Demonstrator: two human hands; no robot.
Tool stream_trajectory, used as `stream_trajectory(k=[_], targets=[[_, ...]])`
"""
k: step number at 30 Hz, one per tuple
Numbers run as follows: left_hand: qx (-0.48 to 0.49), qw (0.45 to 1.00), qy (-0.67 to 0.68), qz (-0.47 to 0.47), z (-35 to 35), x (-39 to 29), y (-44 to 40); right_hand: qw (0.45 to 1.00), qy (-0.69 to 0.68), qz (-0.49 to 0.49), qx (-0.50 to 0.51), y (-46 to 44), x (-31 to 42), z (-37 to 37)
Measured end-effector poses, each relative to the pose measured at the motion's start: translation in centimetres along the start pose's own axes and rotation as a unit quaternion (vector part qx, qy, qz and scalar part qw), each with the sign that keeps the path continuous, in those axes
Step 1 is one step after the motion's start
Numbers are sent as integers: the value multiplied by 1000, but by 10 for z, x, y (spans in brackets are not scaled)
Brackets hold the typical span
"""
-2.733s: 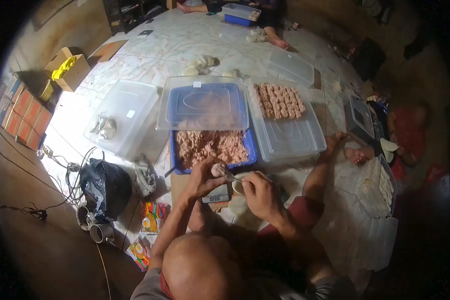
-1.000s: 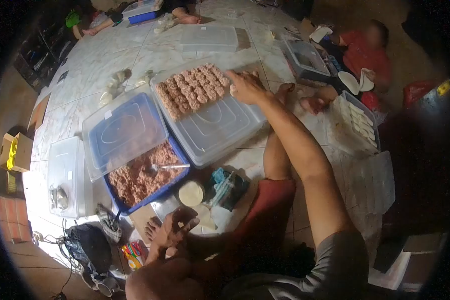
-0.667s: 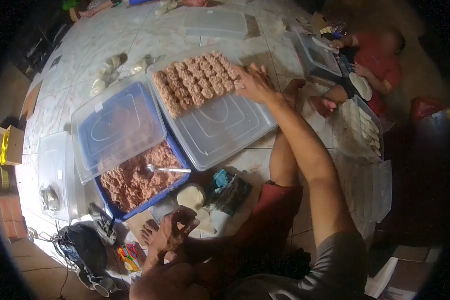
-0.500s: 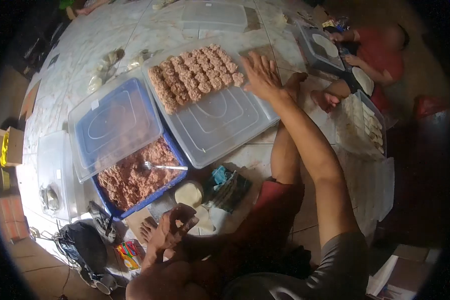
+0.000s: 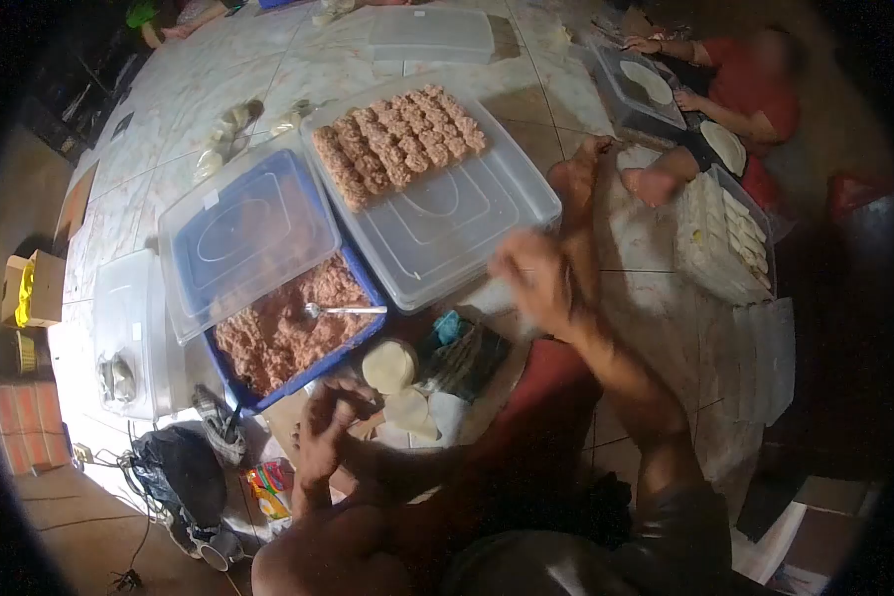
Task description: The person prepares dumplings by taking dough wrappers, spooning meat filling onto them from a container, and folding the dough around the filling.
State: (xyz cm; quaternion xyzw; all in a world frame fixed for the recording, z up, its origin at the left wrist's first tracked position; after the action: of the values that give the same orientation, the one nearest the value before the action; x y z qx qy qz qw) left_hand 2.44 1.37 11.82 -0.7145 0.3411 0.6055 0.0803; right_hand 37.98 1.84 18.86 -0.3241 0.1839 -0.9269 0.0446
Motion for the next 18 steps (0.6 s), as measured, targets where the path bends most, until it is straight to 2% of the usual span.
stream_trajectory(k=[1, 2, 3, 4, 6, 8, 9, 11, 13, 15, 17, 18], targets=[[-10, 990, 142, -6, 5, 6, -2, 996, -82, -14, 23, 34, 8, -20], [-13, 971, 234, -48, 9, 14, -6, 993, -50, -60, 83, 69, 4, -48], [51, 950, 302, -63, 8, 8, -14, 994, -23, -51, 97, 86, 23, -61], [38, 933, 357, -28, 0, -9, -16, 983, 112, -53, 135, 113, 36, -80], [46, 904, 425, -3, -12, -31, -18, 958, 237, -36, 159, 132, 29, -122], [86, 880, 467, -10, -12, -32, -22, 988, 91, -12, 124, 137, -5, -145], [110, 875, 471, -23, -12, -37, -20, 993, 0, -14, 118, 125, 0, -140], [91, 888, 449, -37, -9, -45, -11, 967, -10, -218, 131, 117, 25, -113], [114, 905, 401, -88, 4, -43, -15, 964, -77, -240, 83, 110, 39, -96], [61, 942, 305, -123, 13, -44, -31, 980, -50, -191, -31, 102, 94, -92], [43, 964, 212, -158, 9, -50, -52, 984, -27, -174, 25, 79, 154, -114], [30, 975, 156, -157, 11, -46, -63, 967, 99, -203, 121, 55, 200, -107]])
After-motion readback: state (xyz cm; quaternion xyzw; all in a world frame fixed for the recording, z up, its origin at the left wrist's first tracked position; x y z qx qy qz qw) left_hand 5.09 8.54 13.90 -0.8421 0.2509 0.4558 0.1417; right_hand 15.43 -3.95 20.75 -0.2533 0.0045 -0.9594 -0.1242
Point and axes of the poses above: each hand's wrist, its own y-axis away from the middle knuckle, its own z-axis out of the back of the hand, x = y × z, the point moved 4 cm from there along -y, towards the middle knuckle, and after that the axes turned 2 degrees about y, right-handed, at the moved point
